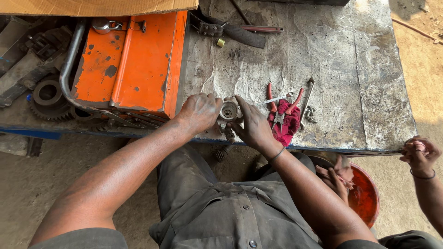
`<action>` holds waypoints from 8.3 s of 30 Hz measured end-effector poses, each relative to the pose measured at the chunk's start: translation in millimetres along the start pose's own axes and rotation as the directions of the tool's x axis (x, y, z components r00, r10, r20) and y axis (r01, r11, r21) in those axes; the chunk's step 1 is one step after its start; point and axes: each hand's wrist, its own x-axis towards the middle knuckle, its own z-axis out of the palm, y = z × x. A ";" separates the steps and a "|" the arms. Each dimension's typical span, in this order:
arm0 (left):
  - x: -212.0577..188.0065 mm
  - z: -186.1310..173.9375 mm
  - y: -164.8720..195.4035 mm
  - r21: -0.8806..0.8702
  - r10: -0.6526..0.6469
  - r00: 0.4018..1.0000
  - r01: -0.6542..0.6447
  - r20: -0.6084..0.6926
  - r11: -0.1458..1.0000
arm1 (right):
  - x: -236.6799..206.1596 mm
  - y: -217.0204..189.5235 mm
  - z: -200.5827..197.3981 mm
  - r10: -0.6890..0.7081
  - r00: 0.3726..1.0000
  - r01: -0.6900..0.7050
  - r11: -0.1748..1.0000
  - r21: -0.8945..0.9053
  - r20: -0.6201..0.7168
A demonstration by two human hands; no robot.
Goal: The person disassembles a small mechanical component on a workbench using a wrench and pliers. They remove a nut and internal parts, place them in a bowl, and then reassemble the component by inserting parts back and tightening the nut.
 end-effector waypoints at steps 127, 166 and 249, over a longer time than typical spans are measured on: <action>-21.7 26.0 13.4 -0.570 -0.420 0.897 0.276 -0.136 0.774 | -173.3 216.9 -58.2 0.978 0.208 -0.499 0.133 0.856 -0.030; -19.8 11.6 16.6 -0.602 -0.466 0.882 0.336 -0.067 0.724 | -41.7 189.5 -73.4 0.559 0.828 -0.500 0.698 -0.512 -0.045; -13.9 25.0 9.7 -0.725 -0.444 0.870 0.164 -0.214 0.669 | -84.2 108.0 -85.9 0.307 0.893 -0.409 0.857 -0.313 -0.328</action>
